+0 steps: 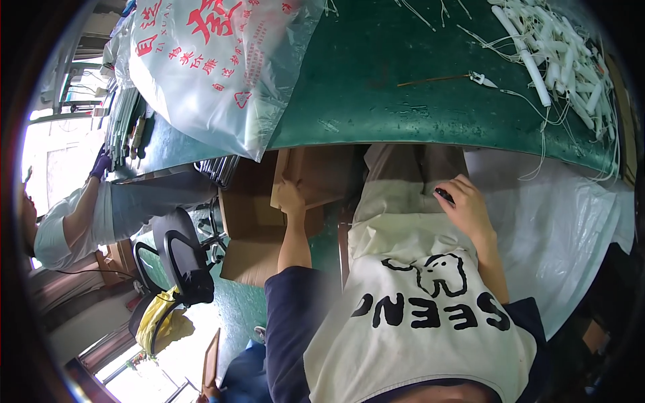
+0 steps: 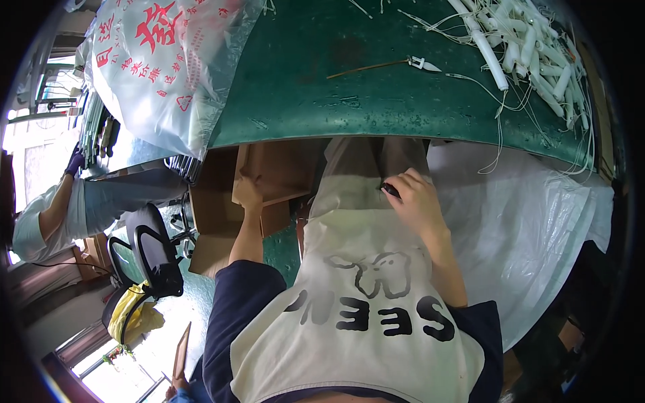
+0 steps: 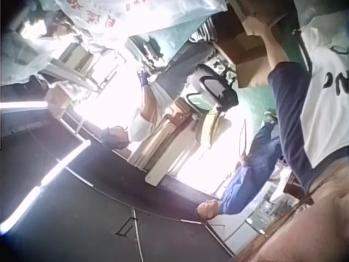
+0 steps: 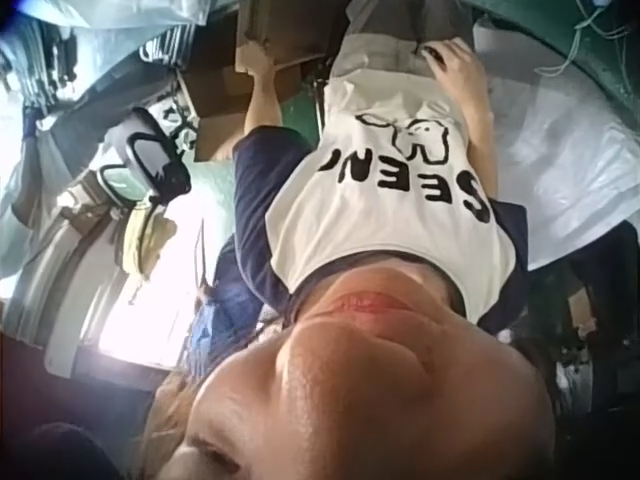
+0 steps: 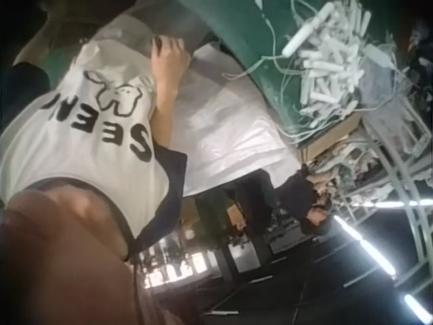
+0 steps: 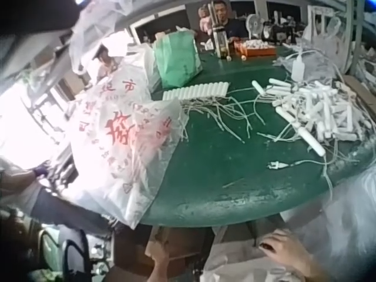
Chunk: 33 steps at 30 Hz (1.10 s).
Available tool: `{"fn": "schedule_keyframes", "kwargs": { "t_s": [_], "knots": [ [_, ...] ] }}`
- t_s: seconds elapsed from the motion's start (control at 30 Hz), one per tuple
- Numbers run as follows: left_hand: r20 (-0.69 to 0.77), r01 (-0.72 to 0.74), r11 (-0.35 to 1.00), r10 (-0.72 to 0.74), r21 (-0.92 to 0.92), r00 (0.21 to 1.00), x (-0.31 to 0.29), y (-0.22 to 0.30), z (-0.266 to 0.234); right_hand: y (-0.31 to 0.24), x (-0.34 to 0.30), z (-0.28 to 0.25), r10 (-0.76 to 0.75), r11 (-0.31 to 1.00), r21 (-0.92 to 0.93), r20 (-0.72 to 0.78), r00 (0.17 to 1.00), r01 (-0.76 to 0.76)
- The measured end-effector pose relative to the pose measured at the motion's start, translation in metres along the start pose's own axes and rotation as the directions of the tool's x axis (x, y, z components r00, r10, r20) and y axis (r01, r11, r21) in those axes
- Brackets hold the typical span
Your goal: Assembling small electronic components by inserting wires into plastic tubes at a manufacturing workstation.
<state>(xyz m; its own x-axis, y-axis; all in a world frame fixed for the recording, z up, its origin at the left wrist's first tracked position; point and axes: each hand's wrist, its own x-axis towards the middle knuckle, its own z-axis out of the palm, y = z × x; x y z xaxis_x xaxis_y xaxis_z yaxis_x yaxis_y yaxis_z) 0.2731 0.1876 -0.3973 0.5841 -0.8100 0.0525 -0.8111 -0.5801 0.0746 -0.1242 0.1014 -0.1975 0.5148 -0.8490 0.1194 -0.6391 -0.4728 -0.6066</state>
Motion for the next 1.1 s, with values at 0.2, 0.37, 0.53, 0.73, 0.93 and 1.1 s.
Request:
{"fn": "schedule_keyframes", "kwargs": {
  "t_s": [0.2, 0.37, 0.53, 0.73, 0.93, 1.1],
  "knots": [
    [-0.058, -0.045, 0.999, 0.043, -0.024, 0.997, -0.007, 0.005, -0.032, -0.005, -0.004, -0.001, 0.008, 0.999, -0.049, 0.024, 1.000, -0.007],
    [-0.016, 0.443, 0.864, -0.459, -0.240, 0.888, -0.028, 0.013, -0.058, -0.004, -0.007, 0.003, -0.032, 0.999, 0.009, -0.008, 0.999, 0.032],
    [0.104, 0.763, 0.600, -0.766, -0.239, 0.635, -0.059, -0.018, -0.038, -0.007, -0.012, 0.003, -0.028, 1.000, 0.001, 0.003, 1.000, 0.028],
    [0.443, 0.762, 0.439, -0.629, -0.476, 0.639, -0.062, -0.061, 0.007, -0.017, -0.010, 0.007, -0.094, 0.994, -0.049, 0.020, 0.995, 0.095],
    [0.616, 0.808, 0.378, -0.523, -0.451, 0.589, -0.037, -0.062, 0.013, -0.022, -0.015, 0.014, -0.096, 0.994, -0.038, 0.026, 0.995, 0.097],
    [0.546, 0.781, 0.439, -0.559, -0.444, 0.624, -0.046, -0.068, 0.020, -0.029, -0.017, 0.014, -0.146, 0.989, -0.031, 0.015, 0.989, 0.146]
  ]
}}
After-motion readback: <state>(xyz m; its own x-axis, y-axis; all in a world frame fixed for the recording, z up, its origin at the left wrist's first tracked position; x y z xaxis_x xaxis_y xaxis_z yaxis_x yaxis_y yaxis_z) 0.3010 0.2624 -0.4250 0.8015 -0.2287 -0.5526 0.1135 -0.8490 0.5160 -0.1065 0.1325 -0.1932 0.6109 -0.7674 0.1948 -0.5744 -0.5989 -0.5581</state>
